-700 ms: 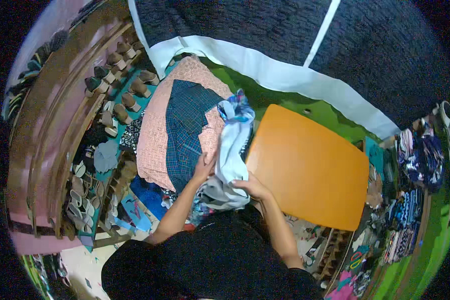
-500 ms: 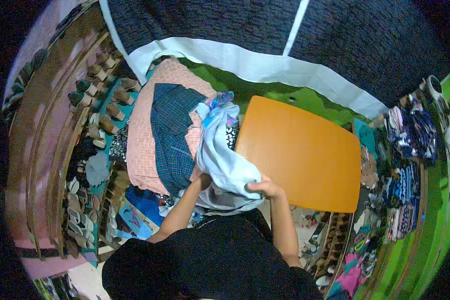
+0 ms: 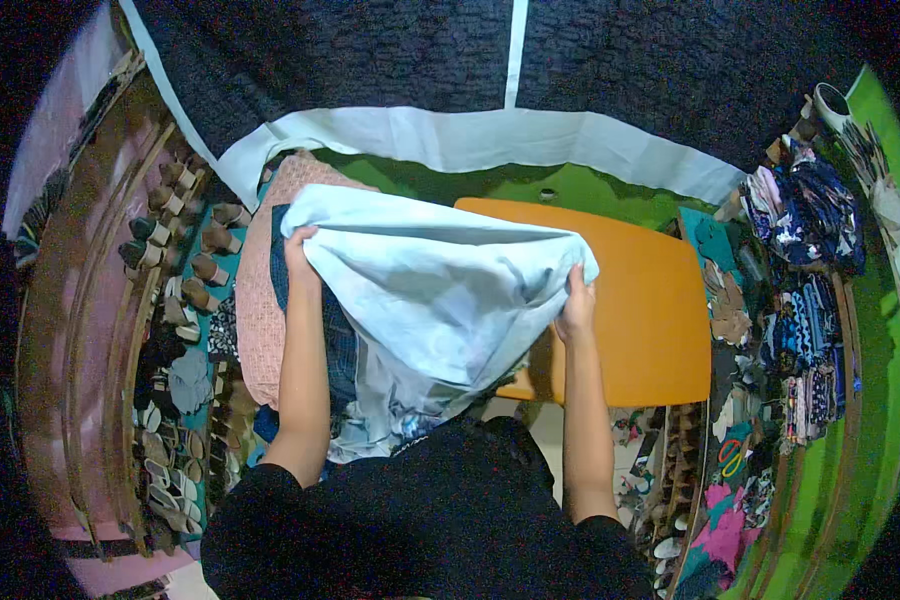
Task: The recorder folds several pieces of fabric on a small table and places them on a shelf.
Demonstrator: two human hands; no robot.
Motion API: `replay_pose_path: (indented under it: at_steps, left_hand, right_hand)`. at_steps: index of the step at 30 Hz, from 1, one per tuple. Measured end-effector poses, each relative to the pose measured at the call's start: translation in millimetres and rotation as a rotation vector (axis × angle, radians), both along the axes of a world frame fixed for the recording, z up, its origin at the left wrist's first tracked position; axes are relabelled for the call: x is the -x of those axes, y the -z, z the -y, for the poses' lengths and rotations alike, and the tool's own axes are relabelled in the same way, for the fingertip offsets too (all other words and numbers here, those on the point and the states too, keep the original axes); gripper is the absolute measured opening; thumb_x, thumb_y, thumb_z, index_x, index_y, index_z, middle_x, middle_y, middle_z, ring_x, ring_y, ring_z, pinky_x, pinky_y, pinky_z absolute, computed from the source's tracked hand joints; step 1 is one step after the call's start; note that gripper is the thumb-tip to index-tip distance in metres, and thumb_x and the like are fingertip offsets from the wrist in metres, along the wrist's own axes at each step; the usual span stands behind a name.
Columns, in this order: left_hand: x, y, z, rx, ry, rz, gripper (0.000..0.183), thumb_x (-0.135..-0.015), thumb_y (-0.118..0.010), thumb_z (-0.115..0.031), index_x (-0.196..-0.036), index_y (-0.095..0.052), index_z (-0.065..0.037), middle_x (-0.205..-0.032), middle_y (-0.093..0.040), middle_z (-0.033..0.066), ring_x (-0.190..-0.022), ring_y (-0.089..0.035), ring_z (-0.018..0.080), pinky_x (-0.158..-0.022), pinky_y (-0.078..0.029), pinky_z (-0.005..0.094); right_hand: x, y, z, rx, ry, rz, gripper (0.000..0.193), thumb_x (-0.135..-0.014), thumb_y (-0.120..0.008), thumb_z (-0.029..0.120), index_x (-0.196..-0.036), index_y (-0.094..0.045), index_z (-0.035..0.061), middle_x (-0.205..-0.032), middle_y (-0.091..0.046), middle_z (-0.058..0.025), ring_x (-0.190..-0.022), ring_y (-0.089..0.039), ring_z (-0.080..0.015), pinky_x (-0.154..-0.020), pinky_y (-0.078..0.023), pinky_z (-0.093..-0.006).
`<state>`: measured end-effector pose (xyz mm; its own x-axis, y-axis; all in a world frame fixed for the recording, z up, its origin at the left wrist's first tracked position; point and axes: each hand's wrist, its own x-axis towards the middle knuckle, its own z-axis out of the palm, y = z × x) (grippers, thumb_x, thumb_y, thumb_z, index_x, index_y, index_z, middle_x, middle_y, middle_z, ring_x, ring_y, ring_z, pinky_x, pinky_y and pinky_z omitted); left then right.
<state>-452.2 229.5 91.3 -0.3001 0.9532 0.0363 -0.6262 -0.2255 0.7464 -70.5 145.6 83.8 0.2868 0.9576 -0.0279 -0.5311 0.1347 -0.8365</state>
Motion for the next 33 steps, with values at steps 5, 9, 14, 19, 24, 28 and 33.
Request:
replay_pose_path:
  at_steps: [5, 9, 14, 19, 24, 28, 33]
  left_hand:
    - [-47.8, -18.2, -72.5, 0.067, 0.221, 0.253, 0.024, -0.068, -0.048, -0.01, -0.088, -0.05, 0.003, -0.083, -0.056, 0.0143, -0.075, -0.056, 0.0271, -0.072, -0.047, 0.0363]
    - [-80.3, -29.3, -137.6, 0.064, 0.224, 0.086, 0.022, -0.067, -0.047, -0.01, -0.084, -0.051, 0.002, -0.08, -0.057, 0.0145, -0.072, -0.056, 0.028, -0.071, -0.047, 0.0374]
    - [-171.2, -144.0, -187.4, -0.121, 0.073, -0.098, 0.024, -0.06, -0.049, -0.009, -0.079, -0.053, 0.005, -0.079, -0.055, 0.0161, -0.074, -0.055, 0.0284, -0.074, -0.045, 0.0368]
    - [-263.3, -245.1, -214.3, -0.471, 0.128, -0.168, 0.019, -0.055, -0.054, 0.007, -0.073, -0.053, 0.003, -0.065, -0.055, 0.0105, -0.057, -0.055, 0.023, -0.058, -0.048, 0.0323]
    - [-277.8, -172.0, -249.6, -0.319, -0.328, -0.795, 0.04, -0.061, -0.068, -0.014, -0.093, -0.051, 0.002, -0.087, -0.058, 0.0103, -0.077, -0.055, 0.0191, -0.069, -0.044, 0.0304]
    - [-246.5, -5.8, -239.5, 0.158, -0.049, -1.149, 0.07, -0.064, -0.066, -0.037, -0.113, -0.04, 0.007, -0.11, -0.045, 0.0218, -0.103, -0.044, 0.0281, -0.085, -0.037, 0.0339]
    - [-210.5, 111.3, -80.1, 0.014, -0.164, -1.226, 0.035, -0.074, -0.057, -0.019, -0.104, -0.049, -0.001, -0.101, -0.05, 0.0144, -0.098, -0.045, 0.0263, -0.086, -0.034, 0.0312]
  right_hand:
    - [-35.0, -7.8, -74.2, -0.062, -0.07, 0.03, 0.041, -0.086, -0.042, 0.023, -0.122, -0.029, 0.0056, -0.116, -0.043, -0.0096, -0.101, -0.046, -0.023, -0.085, -0.039, -0.0377]
    - [-57.9, -29.4, -121.8, 0.034, -0.126, -0.068, 0.037, -0.085, -0.043, 0.016, -0.119, -0.034, 0.0042, -0.112, -0.047, -0.0095, -0.101, -0.046, -0.023, -0.085, -0.04, -0.0372]
    - [-156.7, -87.8, -190.1, -0.212, -0.155, -0.086, 0.039, -0.086, -0.041, 0.021, -0.118, -0.035, 0.0003, -0.11, -0.048, -0.0131, -0.1, -0.048, -0.0261, -0.084, -0.041, -0.0405]
    - [-278.4, -168.9, -249.3, -0.355, -0.062, -0.052, 0.033, -0.084, -0.046, 0.018, -0.112, -0.04, 0.0024, -0.103, -0.051, -0.0122, -0.092, -0.052, -0.0258, -0.077, -0.045, -0.0397]
    - [-287.4, -152.4, -260.3, -0.121, 0.004, 0.151, 0.036, -0.082, -0.047, 0.014, -0.115, -0.038, 0.0023, -0.106, -0.049, -0.0116, -0.095, -0.051, -0.0249, -0.079, -0.044, -0.0391]
    - [-320.0, -15.0, -278.0, 0.258, -0.186, 0.118, 0.037, -0.083, -0.044, 0.02, -0.112, -0.041, -0.0018, -0.106, -0.051, -0.0134, -0.096, -0.052, -0.0235, -0.083, -0.043, -0.0377]
    - [-342.2, 103.1, -225.4, 0.741, -0.28, 0.314, 0.045, -0.083, -0.043, 0.02, -0.118, -0.033, -0.0063, -0.107, -0.05, -0.0164, -0.092, -0.053, -0.0233, -0.077, -0.047, -0.0323]
